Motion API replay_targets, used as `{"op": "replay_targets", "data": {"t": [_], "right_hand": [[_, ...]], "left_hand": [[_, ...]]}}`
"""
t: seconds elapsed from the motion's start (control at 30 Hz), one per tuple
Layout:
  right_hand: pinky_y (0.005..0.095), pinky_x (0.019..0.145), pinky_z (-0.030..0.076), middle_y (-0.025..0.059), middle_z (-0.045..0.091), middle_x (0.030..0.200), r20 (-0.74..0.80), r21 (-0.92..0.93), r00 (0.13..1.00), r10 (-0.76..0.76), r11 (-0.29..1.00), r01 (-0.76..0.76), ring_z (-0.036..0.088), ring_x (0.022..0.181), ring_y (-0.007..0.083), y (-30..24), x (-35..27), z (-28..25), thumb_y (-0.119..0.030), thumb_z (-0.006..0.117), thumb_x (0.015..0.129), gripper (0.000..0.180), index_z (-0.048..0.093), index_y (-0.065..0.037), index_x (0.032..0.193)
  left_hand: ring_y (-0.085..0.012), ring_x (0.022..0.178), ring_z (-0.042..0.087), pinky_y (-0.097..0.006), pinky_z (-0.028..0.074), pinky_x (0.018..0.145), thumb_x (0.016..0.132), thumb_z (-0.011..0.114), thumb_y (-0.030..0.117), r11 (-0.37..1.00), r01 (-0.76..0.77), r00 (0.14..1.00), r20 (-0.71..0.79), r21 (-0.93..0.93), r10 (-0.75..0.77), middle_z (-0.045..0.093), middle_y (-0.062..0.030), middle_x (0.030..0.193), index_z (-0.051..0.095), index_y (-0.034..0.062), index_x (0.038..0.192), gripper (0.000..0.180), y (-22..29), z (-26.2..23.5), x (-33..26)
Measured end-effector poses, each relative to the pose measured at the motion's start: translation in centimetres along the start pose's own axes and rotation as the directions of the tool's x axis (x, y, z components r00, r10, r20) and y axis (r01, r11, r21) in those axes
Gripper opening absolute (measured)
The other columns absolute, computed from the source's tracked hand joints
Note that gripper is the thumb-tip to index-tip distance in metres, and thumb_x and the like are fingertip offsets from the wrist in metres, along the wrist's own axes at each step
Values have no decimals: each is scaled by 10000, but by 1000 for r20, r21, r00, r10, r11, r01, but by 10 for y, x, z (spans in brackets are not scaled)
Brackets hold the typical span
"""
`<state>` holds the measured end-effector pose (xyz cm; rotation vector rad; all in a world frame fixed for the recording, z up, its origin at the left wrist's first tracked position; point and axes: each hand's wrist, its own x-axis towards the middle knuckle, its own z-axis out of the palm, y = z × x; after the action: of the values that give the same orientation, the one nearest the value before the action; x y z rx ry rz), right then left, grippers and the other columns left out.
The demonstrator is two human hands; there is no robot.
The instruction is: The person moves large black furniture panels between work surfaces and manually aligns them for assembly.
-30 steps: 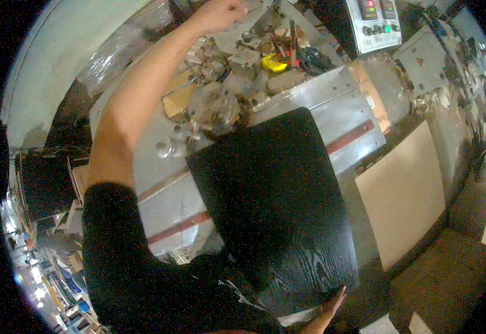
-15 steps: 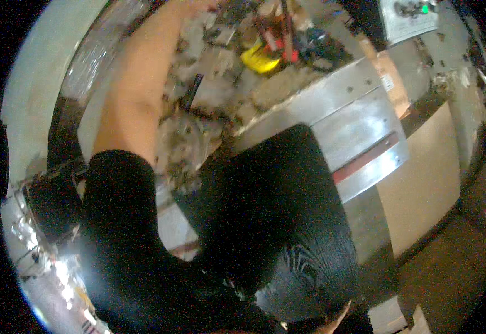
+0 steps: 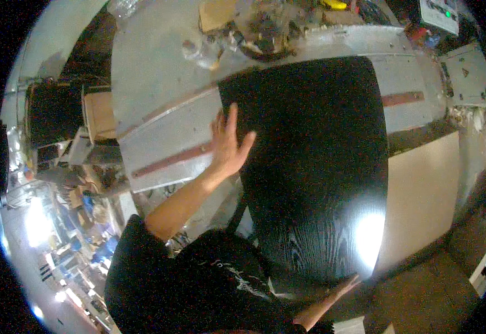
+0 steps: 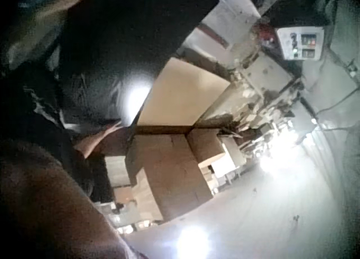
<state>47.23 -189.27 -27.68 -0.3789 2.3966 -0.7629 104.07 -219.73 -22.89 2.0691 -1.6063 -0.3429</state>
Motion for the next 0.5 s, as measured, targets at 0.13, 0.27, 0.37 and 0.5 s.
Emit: {"op": "replay_targets", "data": {"t": [0.13, 0.27, 0.37, 0.5], "right_hand": [[575, 1131, 328, 242, 152, 1616, 73, 238, 993, -90, 969, 71, 286, 1439, 390, -11, -37, 13, -607, 527, 937, 976, 66, -38, 1582], [572, 1124, 341, 249, 161, 1610, 87, 324, 991, -102, 944, 68, 290, 1434, 415, -5, -34, 7, -605, 561, 920, 987, 81, -53, 1582], [568, 1125, 336, 247, 168, 1608, 61, 306, 988, -143, 945, 117, 294, 1432, 412, -12, -31, 9, -593, 565, 924, 976, 85, -55, 1582], [561, 1127, 331, 244, 178, 1605, 53, 300, 985, -164, 943, 141, 298, 1429, 408, -16, -33, 11, -577, 569, 928, 962, 91, -58, 1582]], "left_hand": [[-500, 1422, 241, -676, 144, 1141, 950, 557, 504, 993, 48, 996, -82, 110, -39, 314, -329, 1495, 251, 131, 1560, 777, 33, 28, 13], [-464, 1433, 258, -683, 151, 1139, 954, 524, 544, 988, 5, 989, -149, 154, 18, 343, -294, 1495, 295, 155, 1548, 746, 26, 30, 30], [-446, 1430, 276, -681, 170, 1136, 952, 500, 575, 985, 41, 993, -119, 169, -21, 345, -271, 1503, 309, 155, 1545, 752, 13, 30, 34], [-420, 1432, 280, -703, 156, 1121, 947, 515, 555, 989, 32, 988, -152, 144, -10, 371, -266, 1494, 343, 119, 1523, 743, -2, 22, 31]]}}
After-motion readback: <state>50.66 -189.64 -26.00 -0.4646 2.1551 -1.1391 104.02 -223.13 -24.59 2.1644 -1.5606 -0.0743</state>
